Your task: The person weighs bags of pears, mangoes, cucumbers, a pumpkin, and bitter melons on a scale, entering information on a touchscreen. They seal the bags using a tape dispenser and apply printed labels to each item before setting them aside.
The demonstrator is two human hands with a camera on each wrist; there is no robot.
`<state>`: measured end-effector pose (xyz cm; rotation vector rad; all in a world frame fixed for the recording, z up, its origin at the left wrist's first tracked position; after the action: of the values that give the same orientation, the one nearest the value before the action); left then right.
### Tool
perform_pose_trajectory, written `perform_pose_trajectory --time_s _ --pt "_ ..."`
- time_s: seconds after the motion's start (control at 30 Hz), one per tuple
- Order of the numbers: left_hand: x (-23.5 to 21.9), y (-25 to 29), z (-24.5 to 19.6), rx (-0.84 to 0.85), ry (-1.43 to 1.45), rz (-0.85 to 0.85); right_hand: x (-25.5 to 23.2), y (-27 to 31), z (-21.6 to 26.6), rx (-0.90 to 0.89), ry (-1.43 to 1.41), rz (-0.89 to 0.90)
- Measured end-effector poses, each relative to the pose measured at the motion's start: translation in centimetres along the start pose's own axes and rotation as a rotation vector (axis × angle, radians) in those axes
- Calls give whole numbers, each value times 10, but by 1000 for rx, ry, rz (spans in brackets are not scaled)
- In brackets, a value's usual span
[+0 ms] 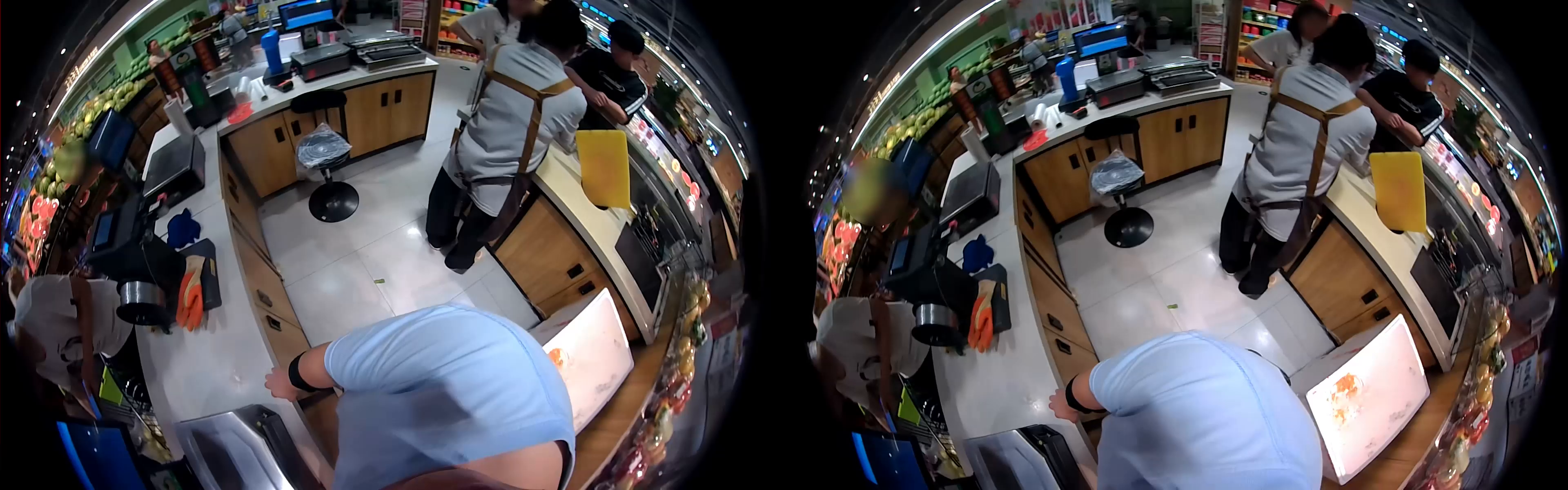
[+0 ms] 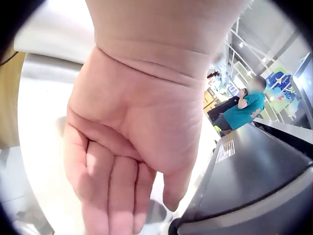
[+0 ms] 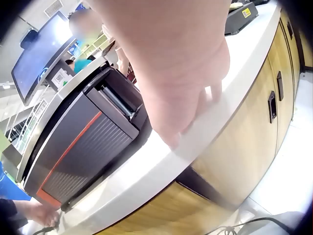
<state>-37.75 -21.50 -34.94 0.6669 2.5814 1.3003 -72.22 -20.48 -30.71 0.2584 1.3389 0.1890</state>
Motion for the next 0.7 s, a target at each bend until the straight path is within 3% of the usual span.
perform_pose_trajectory --time_s 0.17,0.23,0.3,0.33,0.37,0.47,0.5,0.53,0.57,0.63,0.7 --pt "9 -4 -6 -12 -38 14 0 -4 -2 11 -35 54" --pt "-2 -5 -4 -18 -20 7 -1 -12 -9 96 -124 -1" --pt "-26 3 7 -26 18 -5 3 -22 -5 -1 -128 204" --pt "-44 9 15 -24 52 -12 3 -29 -5 -23 -87 196" --pt "-60 15 24 -19 86 -11 -12 -20 3 -88 -37 78" --pt "-100 34 55 12 156 18 16 -63 1 -211 -61 215" --pt "-110 31 65 77 190 -33 0 -55 10 -250 16 298" --pt "-86 60 47 -68 342 -83 6 -58 12 -290 -9 465" --pt "-62 83 12 68 -95 -74 -8 -51 17 -351 -18 477" --pt "-118 24 71 118 40 -102 -17 -50 18 -359 -8 512" --pt "-106 43 71 41 166 -212 5 -63 16 -297 -122 743"
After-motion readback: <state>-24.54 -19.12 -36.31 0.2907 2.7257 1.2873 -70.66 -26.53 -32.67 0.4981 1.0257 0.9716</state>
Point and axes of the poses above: each hand's wrist, its own y-axis away from the middle knuckle, its own x-axis out of the palm, z = x × y, the point moved 8 cm from there along -y, towards the middle knuckle, and after that the axes turned 3 degrees about z, right-handed, at the moved point
